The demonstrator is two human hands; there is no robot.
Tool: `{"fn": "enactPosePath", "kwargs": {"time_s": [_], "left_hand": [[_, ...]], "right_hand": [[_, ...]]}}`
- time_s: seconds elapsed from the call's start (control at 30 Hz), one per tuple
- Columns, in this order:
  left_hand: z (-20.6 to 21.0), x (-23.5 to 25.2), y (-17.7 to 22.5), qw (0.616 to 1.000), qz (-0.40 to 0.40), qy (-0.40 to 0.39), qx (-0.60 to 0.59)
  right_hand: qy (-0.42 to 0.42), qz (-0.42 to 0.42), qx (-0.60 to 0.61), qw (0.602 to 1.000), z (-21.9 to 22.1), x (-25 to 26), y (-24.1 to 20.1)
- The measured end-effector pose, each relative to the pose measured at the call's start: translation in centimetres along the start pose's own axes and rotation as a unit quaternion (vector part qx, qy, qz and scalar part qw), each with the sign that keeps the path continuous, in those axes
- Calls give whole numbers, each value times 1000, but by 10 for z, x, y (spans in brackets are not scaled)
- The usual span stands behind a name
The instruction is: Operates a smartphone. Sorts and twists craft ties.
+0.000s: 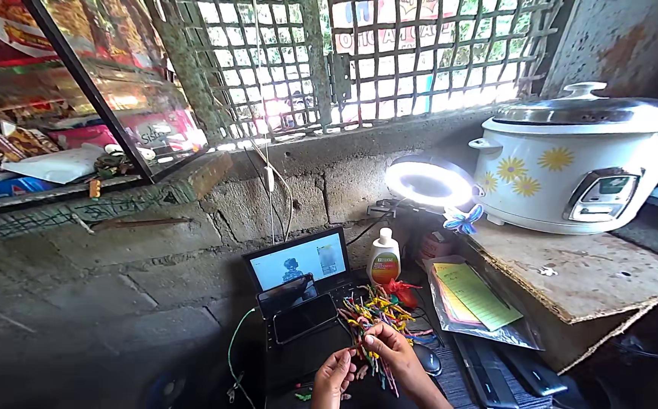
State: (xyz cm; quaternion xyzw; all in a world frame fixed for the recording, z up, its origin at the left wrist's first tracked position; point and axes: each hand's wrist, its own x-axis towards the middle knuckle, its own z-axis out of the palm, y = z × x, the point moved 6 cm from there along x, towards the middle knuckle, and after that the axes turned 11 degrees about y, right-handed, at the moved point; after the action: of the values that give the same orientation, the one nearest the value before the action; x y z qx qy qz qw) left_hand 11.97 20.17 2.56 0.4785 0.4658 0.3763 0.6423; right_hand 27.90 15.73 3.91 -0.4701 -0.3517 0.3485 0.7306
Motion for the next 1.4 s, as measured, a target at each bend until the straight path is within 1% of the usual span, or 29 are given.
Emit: {"fn": "enactPosePath", "kwargs": {"time_s": [0.1,0.13,0.2,0.37,0.5,0.67,0.87,1.03,1.1,1.17,1.23,1.4], "left_hand": [[3,-4,5,992,82,-28,91],[6,-5,6,988,110,-36,104],[10,-8,6,987,127,-40,93],[14,-11,3,994,101,-35,32],[16,-10,-4,996,36,-74,-33],[17,-11,-6,992,-23,-94,-83],[18,-12,-10,985,-40,-137,-100],[21,-16,-9,982,-60,-142,-112],[21,-17,-7,989,-29,-124,-79],[21,-17,-5,995,28,-91,-30],[21,-18,-4,995,80,-64,-7],[23,-19,-3,988,150,-36,31]], "right_hand": [[-8,-2,-14,1000,0,0,0],[-10,-1,-22,1000,0,0,1],[-22,3,-32,999,0,1,2],[-41,14,-49,998,5,-1,3],[-55,3,-48,997,7,-2,4],[-58,1,-48,997,7,-3,4],[-74,-41,-102,991,9,-4,-1],[-84,-11,-90,992,10,-3,1],[-84,-6,-87,993,10,-4,2],[-75,-3,-80,994,10,-4,3],[-60,3,-73,996,10,-4,4],[-38,12,-71,997,10,-5,2]]}}
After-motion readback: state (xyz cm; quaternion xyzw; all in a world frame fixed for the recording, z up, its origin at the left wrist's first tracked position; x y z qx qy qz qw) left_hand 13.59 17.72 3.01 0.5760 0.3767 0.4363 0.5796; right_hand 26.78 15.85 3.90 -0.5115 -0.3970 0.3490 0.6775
